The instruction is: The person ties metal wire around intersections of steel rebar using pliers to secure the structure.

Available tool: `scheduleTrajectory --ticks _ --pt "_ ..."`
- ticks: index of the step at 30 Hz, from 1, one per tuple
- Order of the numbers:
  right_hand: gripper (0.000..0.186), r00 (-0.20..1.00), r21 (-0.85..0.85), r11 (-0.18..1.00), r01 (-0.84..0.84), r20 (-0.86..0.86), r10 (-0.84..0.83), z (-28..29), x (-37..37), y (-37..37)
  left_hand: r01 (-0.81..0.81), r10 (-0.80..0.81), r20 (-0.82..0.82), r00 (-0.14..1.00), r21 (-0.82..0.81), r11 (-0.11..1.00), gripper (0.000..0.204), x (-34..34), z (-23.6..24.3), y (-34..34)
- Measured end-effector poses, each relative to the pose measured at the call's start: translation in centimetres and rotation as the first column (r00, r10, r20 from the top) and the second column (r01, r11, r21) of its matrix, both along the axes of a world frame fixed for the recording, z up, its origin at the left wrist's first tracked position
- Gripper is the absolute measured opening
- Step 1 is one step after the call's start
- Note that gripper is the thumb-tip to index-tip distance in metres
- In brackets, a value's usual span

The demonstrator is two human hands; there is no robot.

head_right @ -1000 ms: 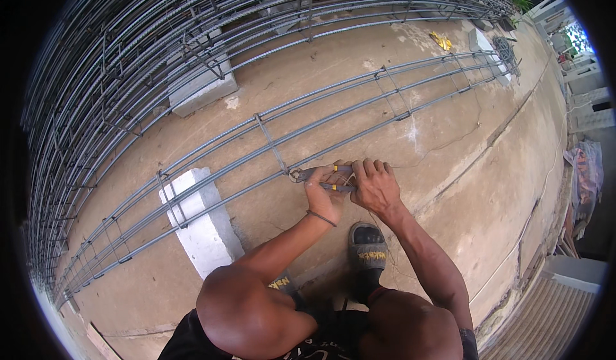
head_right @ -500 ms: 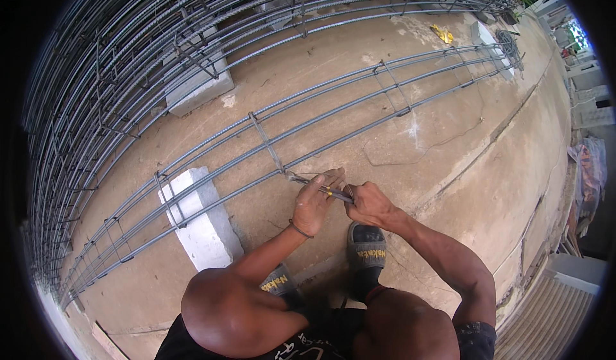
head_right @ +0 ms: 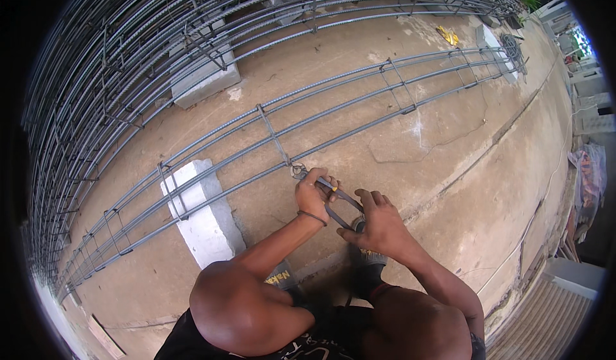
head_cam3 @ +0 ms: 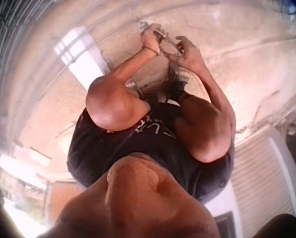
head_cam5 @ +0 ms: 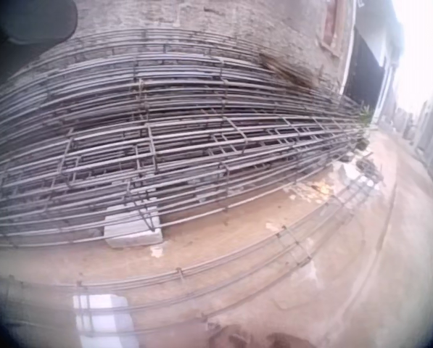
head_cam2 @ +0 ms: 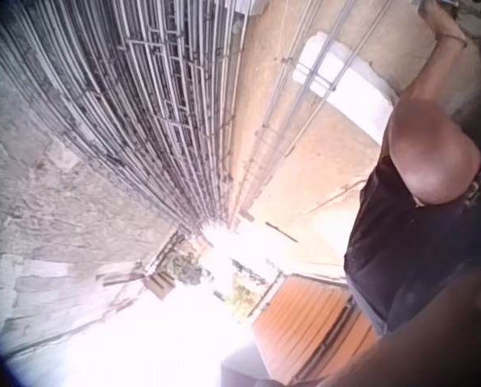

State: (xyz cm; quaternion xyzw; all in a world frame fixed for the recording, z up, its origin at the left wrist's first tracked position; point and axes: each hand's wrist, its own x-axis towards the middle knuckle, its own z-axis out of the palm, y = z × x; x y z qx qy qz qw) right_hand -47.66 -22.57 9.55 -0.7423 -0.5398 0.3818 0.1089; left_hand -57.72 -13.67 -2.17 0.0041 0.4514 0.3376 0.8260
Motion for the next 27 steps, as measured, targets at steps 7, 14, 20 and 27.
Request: scheduleTrajectory --ticks 7,14,20,27 --pt "0.042 0.797 0.250 0.965 -0.085 0.598 -0.085 -7.3 1.3 -0.5 -0.106 0.103 -0.071 0.992 -0.035 0.994 0.016 2.6 0.3 0.3" --pt "0.045 0.798 0.253 0.848 -0.465 0.536 0.277 -7.5 9.0 5.5 -0.133 0.117 0.169 0.979 0.088 0.987 0.019 2.0 -0.2 0.8" --pt "0.044 0.780 0.294 0.772 -0.563 0.498 0.379 -7.5 10.4 6.6 -0.052 -0.008 0.303 0.953 0.187 0.981 0.027 1.1 -0.8 0.7" --pt "0.018 0.299 -0.625 0.766 -0.150 -0.767 -0.567 -7.5 2.0 -0.7 0.173 -0.341 0.463 0.818 0.368 0.914 0.021 -3.8 -0.3 0.0"
